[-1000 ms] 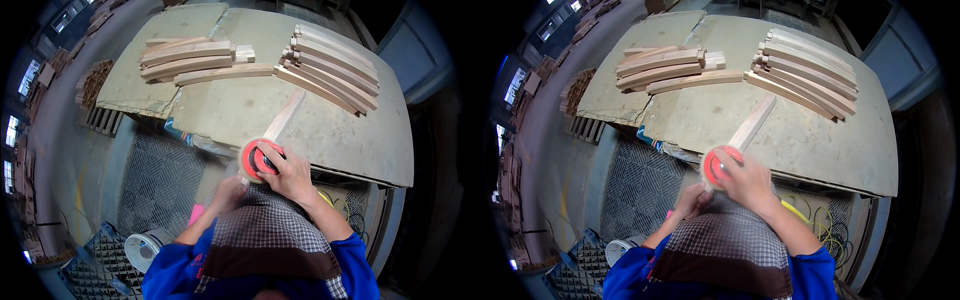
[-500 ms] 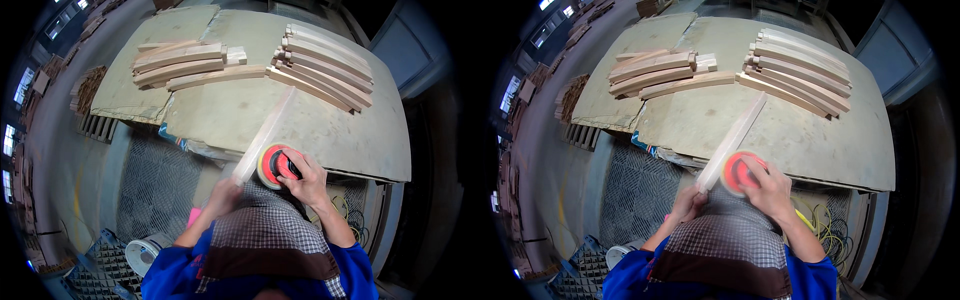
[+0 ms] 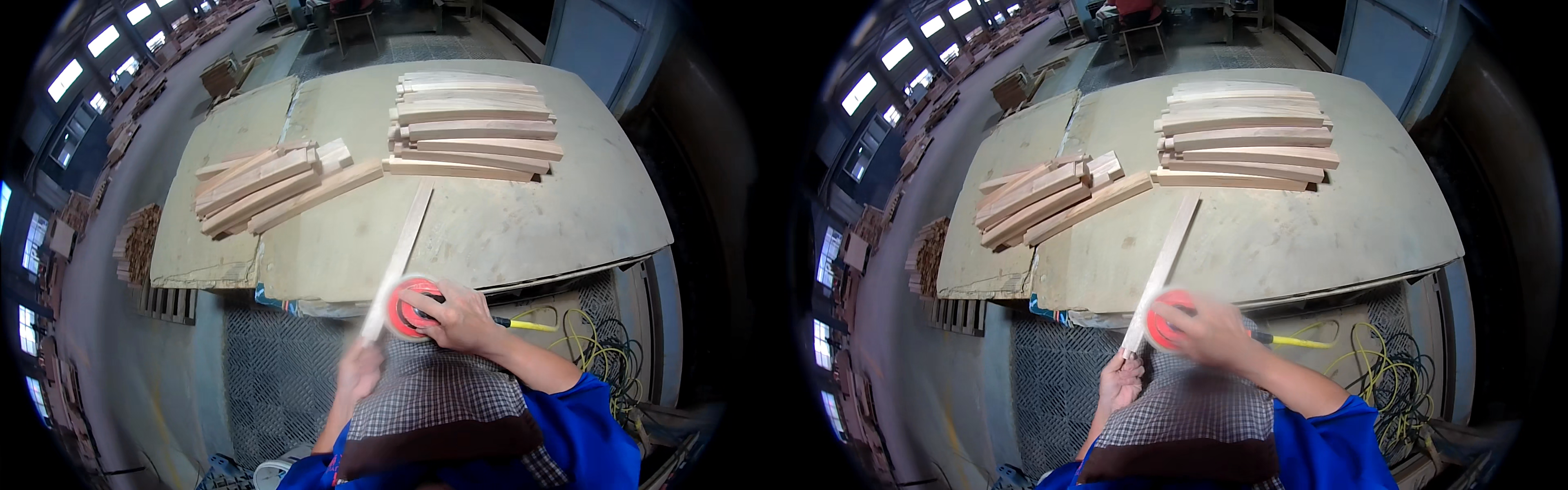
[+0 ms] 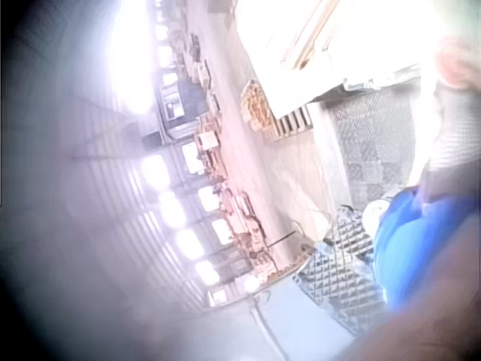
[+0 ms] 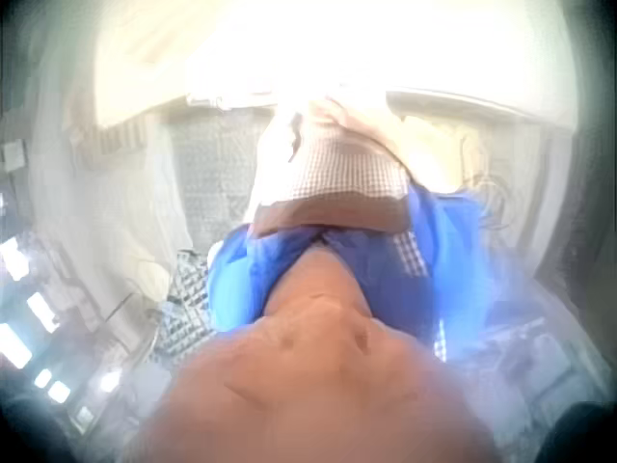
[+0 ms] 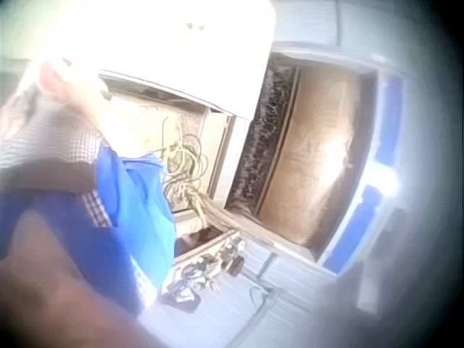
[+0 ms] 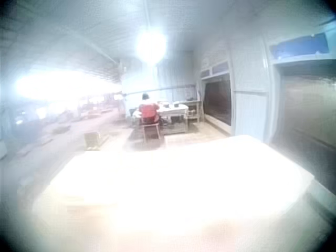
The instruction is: The person sands wooden slats using a power sander, turning each slat to sand multiple sides and placing them back into stacks on the workbench.
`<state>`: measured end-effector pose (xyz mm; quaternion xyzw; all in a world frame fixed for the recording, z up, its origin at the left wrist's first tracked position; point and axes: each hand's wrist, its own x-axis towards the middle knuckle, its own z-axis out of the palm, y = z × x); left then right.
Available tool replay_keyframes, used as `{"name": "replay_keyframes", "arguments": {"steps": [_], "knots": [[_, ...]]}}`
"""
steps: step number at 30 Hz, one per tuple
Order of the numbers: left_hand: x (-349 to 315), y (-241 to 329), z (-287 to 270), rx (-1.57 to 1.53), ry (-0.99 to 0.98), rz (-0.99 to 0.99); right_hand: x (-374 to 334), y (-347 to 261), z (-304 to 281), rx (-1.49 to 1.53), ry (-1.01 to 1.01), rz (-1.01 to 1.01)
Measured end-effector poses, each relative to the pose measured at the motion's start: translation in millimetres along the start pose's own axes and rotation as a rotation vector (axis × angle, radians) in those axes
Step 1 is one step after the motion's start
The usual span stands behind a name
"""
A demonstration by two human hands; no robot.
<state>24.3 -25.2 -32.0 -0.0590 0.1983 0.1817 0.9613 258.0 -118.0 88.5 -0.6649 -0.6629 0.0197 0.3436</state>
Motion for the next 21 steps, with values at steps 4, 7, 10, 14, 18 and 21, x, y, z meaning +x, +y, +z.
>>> {"name": "replay_keyframes", "arguments": {"steps": [4,7,10,14,18,21], "knots": [[2.5,1.2,17.1,0.385,0.405,0.164,-16.6,19.0,-8.5,-0.02,0.081,0.144],[5.0,6.6,18.1,0.965,0.627,0.502,-19.1,34.0,-18.4,-0.082,0.065,0.358],[10.1,18.0,40.4,1.812,0.57,0.773,-12.4,55.9,-26.3,-0.174,0.085,0.526],[31.1,9.3,101.4,2.519,0.474,0.642,1.4,82.7,-30.0,-0.232,0.054,0.598],[51.6,12.2,109.1,2.517,0.449,0.47,0.7,94.9,-27.2,-0.239,0.013,0.609],[55.2,15.5,100.7,2.317,0.433,0.502,4.4,93.6,-21.8,-0.251,-0.018,0.585]]}}
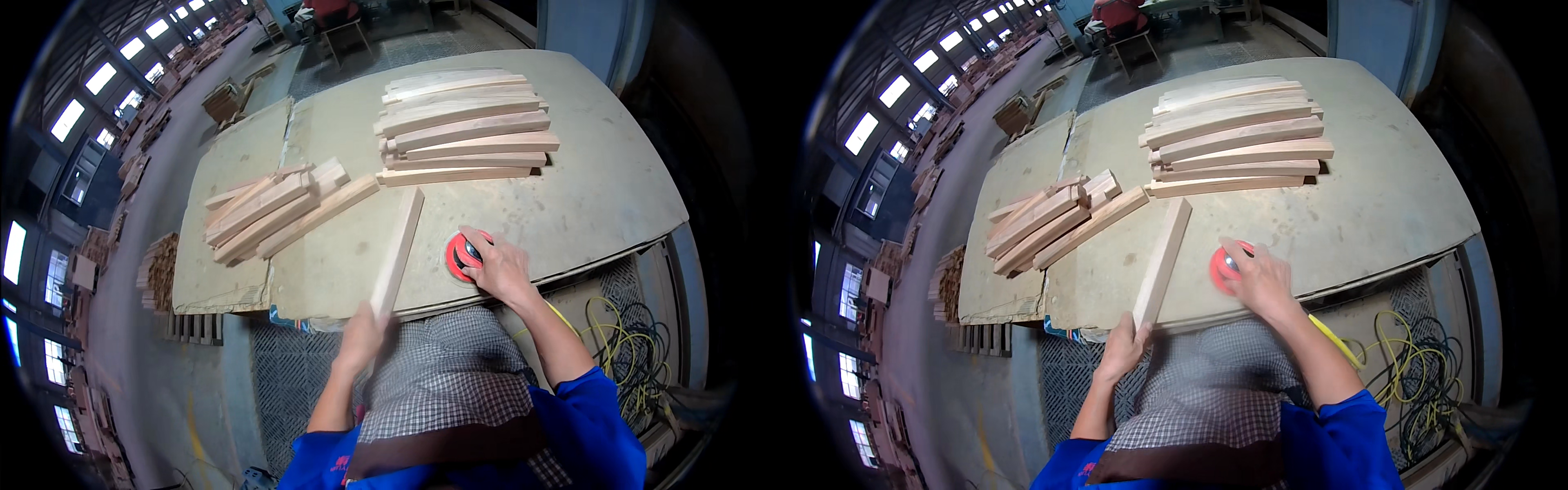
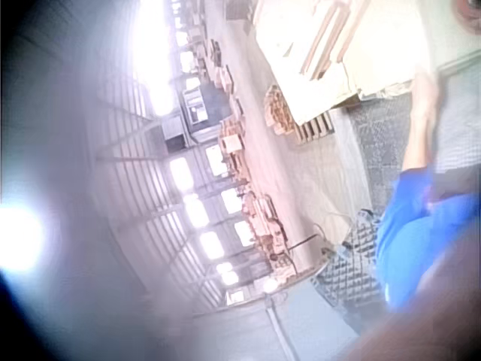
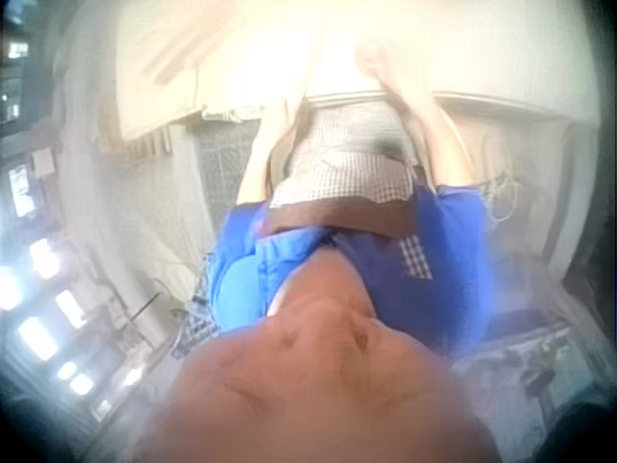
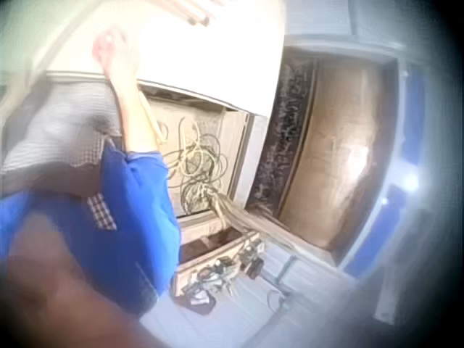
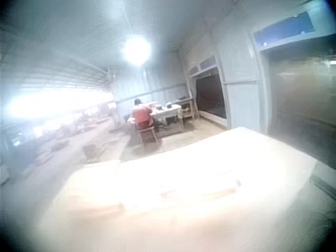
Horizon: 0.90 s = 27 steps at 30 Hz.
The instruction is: The person sands wooden slats using a power sander, turning each slat to sand multiple sides and placing them back into stacks on the workbench.
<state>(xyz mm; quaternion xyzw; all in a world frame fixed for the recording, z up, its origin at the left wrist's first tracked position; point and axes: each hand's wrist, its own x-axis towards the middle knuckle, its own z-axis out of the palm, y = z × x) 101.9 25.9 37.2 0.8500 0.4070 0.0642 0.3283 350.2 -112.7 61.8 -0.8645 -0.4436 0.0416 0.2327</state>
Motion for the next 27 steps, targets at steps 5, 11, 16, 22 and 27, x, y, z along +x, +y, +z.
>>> {"name": "replay_keyframes", "arguments": {"steps": [5,11,16,22,27], "knots": [[-24.3,-20.3,26.3,-0.401,0.105,0.041,3.7,-31.8,4.0,0.103,0.193,-0.155],[-47.0,4.5,32.6,-0.491,0.082,0.146,-7.4,-83.1,19.3,1.036,-0.099,0.029],[-57.3,9.0,24.3,-0.524,-0.057,0.199,6.3,-81.2,6.0,1.222,-0.013,0.06],[-62.0,22.4,21.2,-0.572,-0.09,0.201,33.5,-64.2,-7.4,1.208,0.178,0.148],[-57.2,7.2,24.0,-0.531,-0.094,0.179,55.4,-37.5,-7.1,1.399,0.06,0.298]]}}
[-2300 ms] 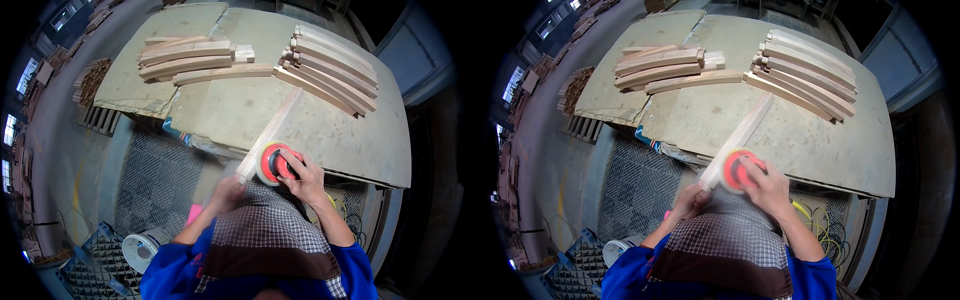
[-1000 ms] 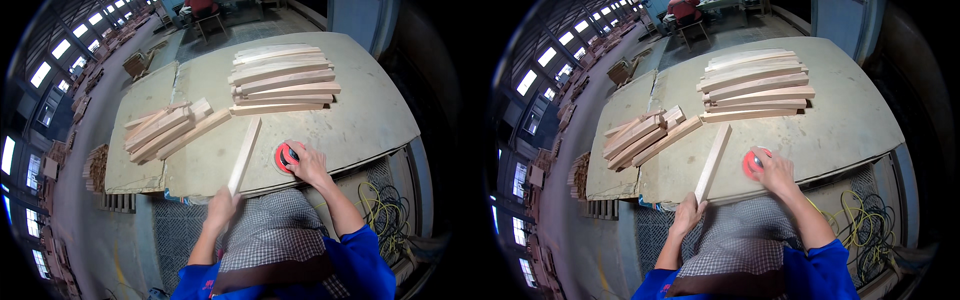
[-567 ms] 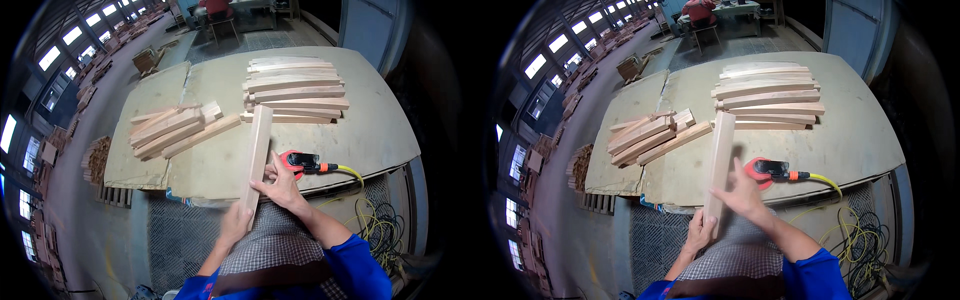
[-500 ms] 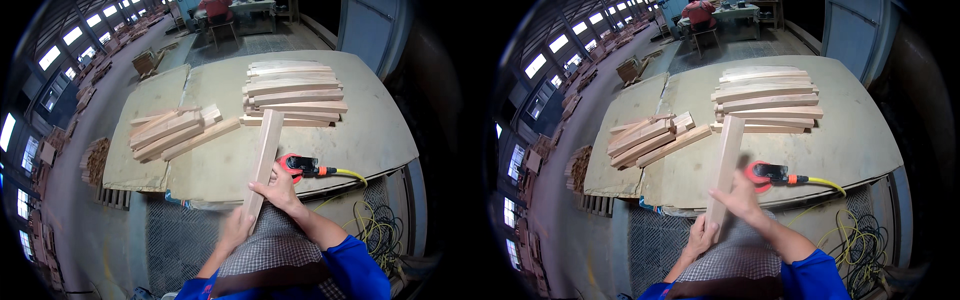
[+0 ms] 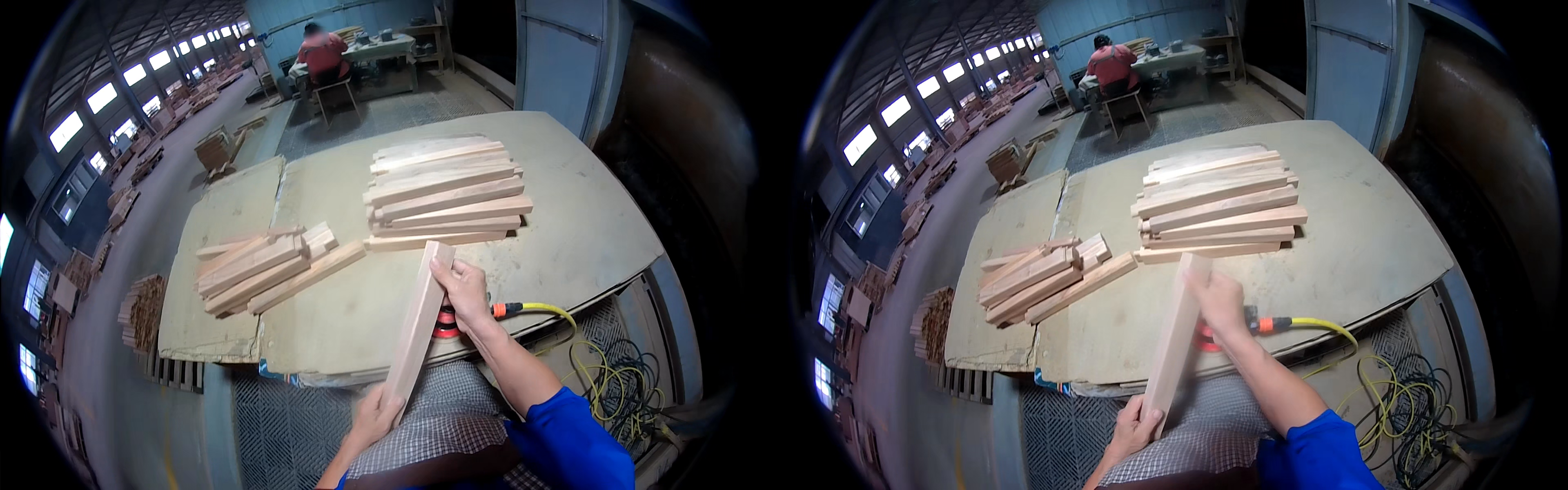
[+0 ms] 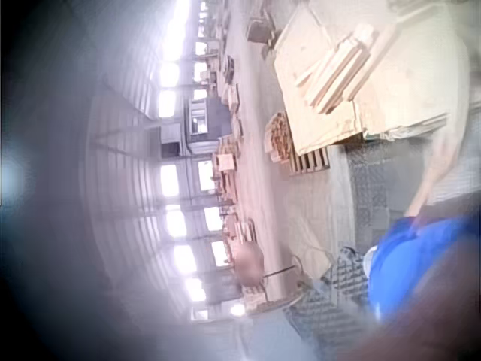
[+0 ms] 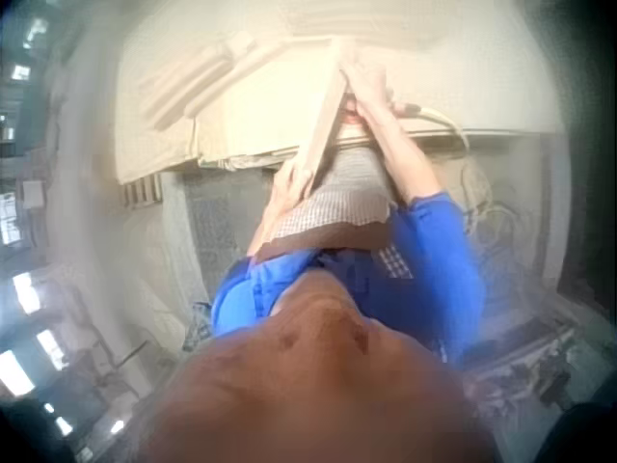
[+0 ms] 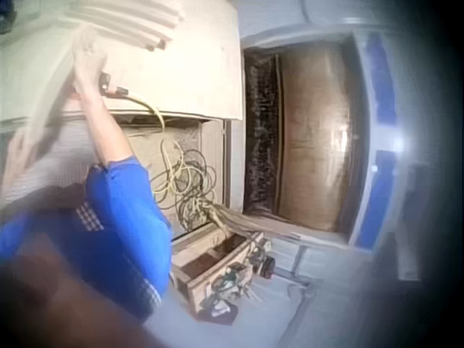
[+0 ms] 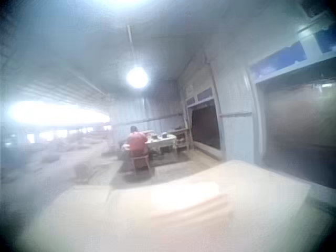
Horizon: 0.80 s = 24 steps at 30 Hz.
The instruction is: The person sands wooden slats using a power sander, turning each slat to sand multiple sides and placing them back into stacks on the workbench.
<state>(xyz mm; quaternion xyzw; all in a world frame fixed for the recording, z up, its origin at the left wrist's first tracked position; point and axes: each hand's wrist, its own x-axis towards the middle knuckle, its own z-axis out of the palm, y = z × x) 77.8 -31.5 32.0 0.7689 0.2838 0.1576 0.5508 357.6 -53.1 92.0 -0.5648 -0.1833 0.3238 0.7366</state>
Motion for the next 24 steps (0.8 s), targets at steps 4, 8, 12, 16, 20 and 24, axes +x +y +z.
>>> {"name": "replay_keyframes", "arguments": {"steps": [4,8,12,16,20,24], "knots": [[16.4,-7.5,-11.8,-0.369,-0.074,-0.098,-21.4,4.0,-3.7,-0.006,-0.335,0.334],[48.8,2.9,-32.9,-0.555,-0.233,-0.111,-22.1,8.7,-4.2,0.062,-0.281,0.361],[56.1,-6.3,-41.9,-0.794,-0.087,-0.058,-2.6,-10.8,-15.5,0.186,-0.1,0.232],[46.1,-26.2,-38.5,-0.816,0.112,-0.205,48.3,-18.2,-39.2,0.248,0.033,0.103],[32.6,-44.2,-28.4,-0.744,0.207,-0.353,108.9,-50.3,-36.1,0.324,0.126,-0.008],[32.6,-43.0,-25.7,-0.681,0.279,-0.362,203.3,-68.0,-51.2,0.43,0.287,0.051]]}}
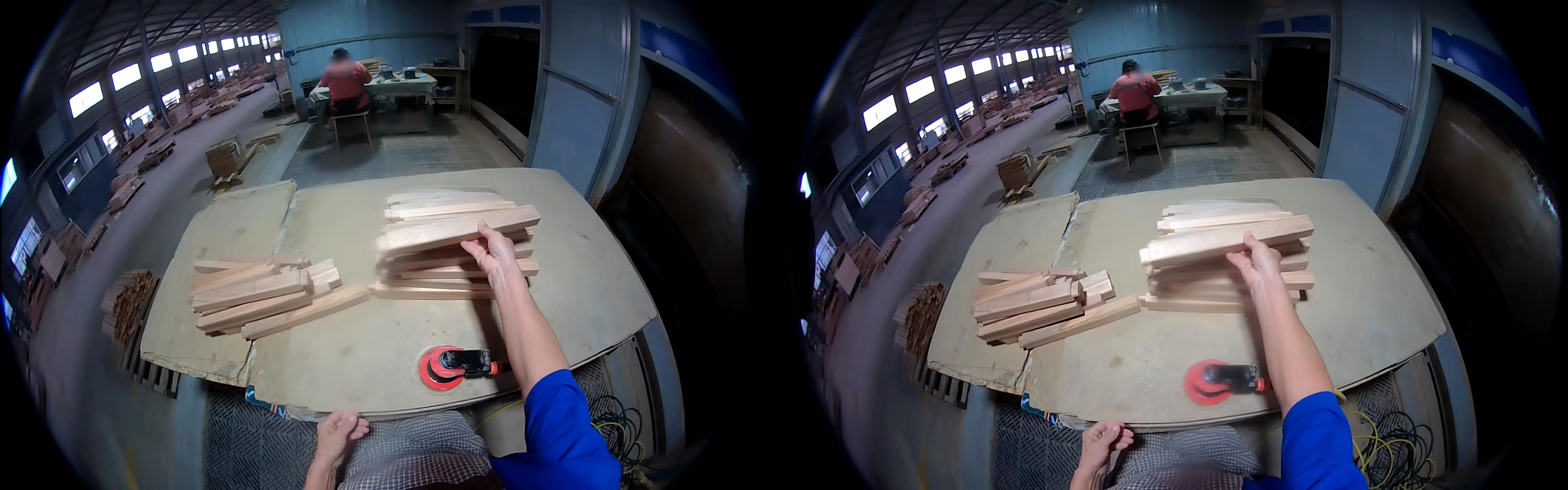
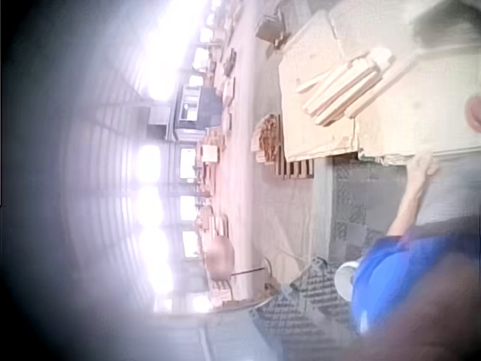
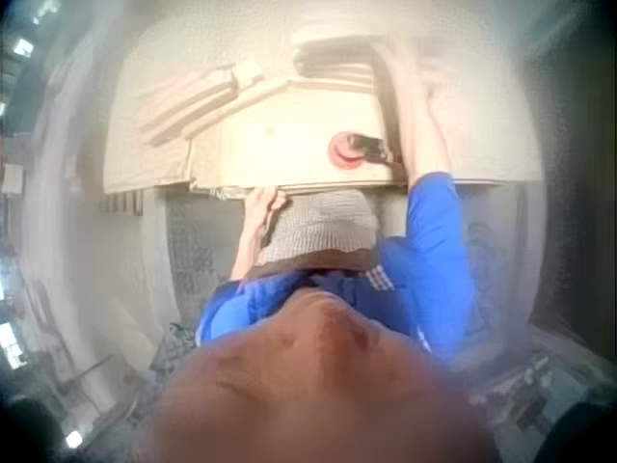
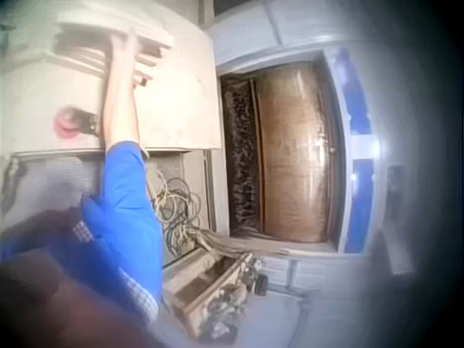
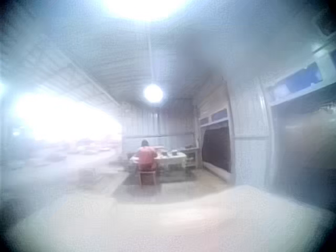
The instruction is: The person sands wooden slats using a power sander, turning each slat to sand multiple sides and placing them back into stacks on the workbench.
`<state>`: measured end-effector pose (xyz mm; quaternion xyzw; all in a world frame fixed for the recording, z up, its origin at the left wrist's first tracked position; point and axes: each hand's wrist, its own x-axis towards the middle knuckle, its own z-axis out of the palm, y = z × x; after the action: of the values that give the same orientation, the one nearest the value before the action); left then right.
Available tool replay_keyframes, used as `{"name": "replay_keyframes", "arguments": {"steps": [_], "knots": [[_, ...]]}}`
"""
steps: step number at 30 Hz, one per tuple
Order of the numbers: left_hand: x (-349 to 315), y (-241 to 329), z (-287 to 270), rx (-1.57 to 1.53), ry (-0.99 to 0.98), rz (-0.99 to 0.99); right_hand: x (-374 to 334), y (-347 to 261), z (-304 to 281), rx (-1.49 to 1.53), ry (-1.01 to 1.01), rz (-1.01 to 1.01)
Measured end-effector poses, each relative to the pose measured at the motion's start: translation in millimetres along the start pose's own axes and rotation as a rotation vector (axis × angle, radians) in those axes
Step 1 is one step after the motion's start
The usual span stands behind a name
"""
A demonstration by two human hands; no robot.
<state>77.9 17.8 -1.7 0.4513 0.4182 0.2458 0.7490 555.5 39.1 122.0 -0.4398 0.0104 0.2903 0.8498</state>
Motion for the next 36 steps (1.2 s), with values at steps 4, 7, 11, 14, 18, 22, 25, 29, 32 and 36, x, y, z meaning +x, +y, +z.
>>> {"name": "replay_keyframes", "arguments": {"steps": [4,7,11,14,18,22,25,29,32,36], "knots": [[3.1,-4.3,-3.9,-0.005,0.044,0.014,54.3,-2.2,8.1,0.08,0.217,-0.068],[-4.1,-4.7,-11.3,0.001,0.084,-0.007,63.0,0.5,22.7,0.013,0.247,-0.075],[6.8,-6.7,-19.5,0.024,0.104,0.122,69.0,-4.8,17.6,-0.298,0.178,0.004],[31.3,-3.0,-37.0,0.379,0.292,0.46,37.3,5.3,12.5,-0.521,-0.069,0.034],[67.2,78.4,-44.2,0.829,0.547,0.703,-57.4,17.6,-11.7,-0.785,-0.346,-0.034],[118.2,139.3,-60.5,1.113,0.621,1.119,-127.6,41.2,-79.2,-1.131,-0.526,-0.333],[151.7,142.2,-52.9,1.249,0.445,1.047,-184.1,53.9,-95.0,-1.484,-0.521,-0.61],[188.5,116.1,-62.4,1.51,0.661,0.658,-207.6,68.6,-118.0,-1.427,-0.482,-0.597],[194.2,111.3,-69.5,1.555,0.654,0.726,-210.3,73.2,-122.7,-1.5,-0.496,-0.69],[182.3,127.2,-66.4,1.599,0.447,0.588,-212.5,75.1,-118.0,-1.55,-0.448,-0.698]]}}
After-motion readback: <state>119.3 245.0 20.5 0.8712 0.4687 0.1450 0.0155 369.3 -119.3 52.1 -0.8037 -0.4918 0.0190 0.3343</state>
